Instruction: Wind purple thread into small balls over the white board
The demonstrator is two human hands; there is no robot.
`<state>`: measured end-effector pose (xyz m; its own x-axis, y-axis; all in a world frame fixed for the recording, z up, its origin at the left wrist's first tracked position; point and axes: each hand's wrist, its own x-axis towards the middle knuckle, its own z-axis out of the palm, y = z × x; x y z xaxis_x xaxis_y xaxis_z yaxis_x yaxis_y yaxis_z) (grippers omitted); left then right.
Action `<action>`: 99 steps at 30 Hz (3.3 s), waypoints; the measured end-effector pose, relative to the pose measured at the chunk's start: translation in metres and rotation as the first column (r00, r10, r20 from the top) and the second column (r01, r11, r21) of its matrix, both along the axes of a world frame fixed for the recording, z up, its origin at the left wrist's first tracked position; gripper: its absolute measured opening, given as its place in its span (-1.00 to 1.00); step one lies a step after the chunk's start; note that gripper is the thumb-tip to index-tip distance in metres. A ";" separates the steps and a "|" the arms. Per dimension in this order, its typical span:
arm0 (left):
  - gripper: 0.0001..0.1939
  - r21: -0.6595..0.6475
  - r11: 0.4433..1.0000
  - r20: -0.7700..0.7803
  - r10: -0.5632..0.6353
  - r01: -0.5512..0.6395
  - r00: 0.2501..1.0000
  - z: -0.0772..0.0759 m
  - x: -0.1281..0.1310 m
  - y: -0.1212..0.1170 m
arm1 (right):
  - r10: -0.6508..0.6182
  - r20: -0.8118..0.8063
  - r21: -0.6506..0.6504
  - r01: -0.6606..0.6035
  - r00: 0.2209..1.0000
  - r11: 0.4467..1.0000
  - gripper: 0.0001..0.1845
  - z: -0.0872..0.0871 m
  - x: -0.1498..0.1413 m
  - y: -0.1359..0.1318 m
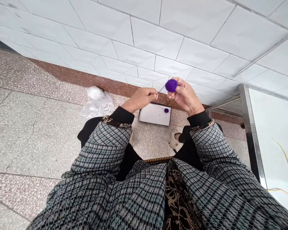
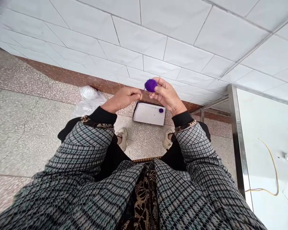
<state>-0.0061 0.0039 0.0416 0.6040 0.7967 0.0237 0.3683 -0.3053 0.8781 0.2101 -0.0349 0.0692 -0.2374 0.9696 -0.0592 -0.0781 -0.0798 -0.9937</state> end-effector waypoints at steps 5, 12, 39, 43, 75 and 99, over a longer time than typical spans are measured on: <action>-0.76 0.009 0.939 0.032 -0.343 0.343 0.939 0.007 0.007 -0.022 | -0.128 0.043 -0.095 0.131 0.991 0.987 -0.36 -0.018 -0.009 0.008; -0.81 0.167 0.980 0.008 0.111 -0.111 0.994 0.002 -0.003 -0.011 | 0.342 0.181 -0.175 -0.312 0.922 0.934 -0.45 -0.017 -0.010 -0.001; -0.83 -0.046 0.991 0.097 -0.123 0.128 0.988 0.006 -0.005 -0.012 | 0.300 0.327 -0.167 -0.258 0.896 0.952 -0.55 -0.019 -0.002 0.006; -0.81 -0.143 0.990 0.145 0.020 0.001 0.989 -0.003 -0.009 -0.001 | 0.420 -0.003 -0.055 -0.420 0.907 0.906 -0.46 -0.008 0.006 -0.002; -0.80 -0.563 0.826 0.360 0.224 0.019 0.906 -0.011 0.011 -0.019 | -0.257 -0.407 -0.064 0.253 0.877 0.965 -0.40 -0.013 0.002 0.013; -0.68 -0.326 0.939 0.356 0.013 0.111 0.935 -0.007 0.003 -0.016 | 0.412 0.312 -0.095 -0.403 0.856 0.910 -0.55 -0.005 0.009 0.002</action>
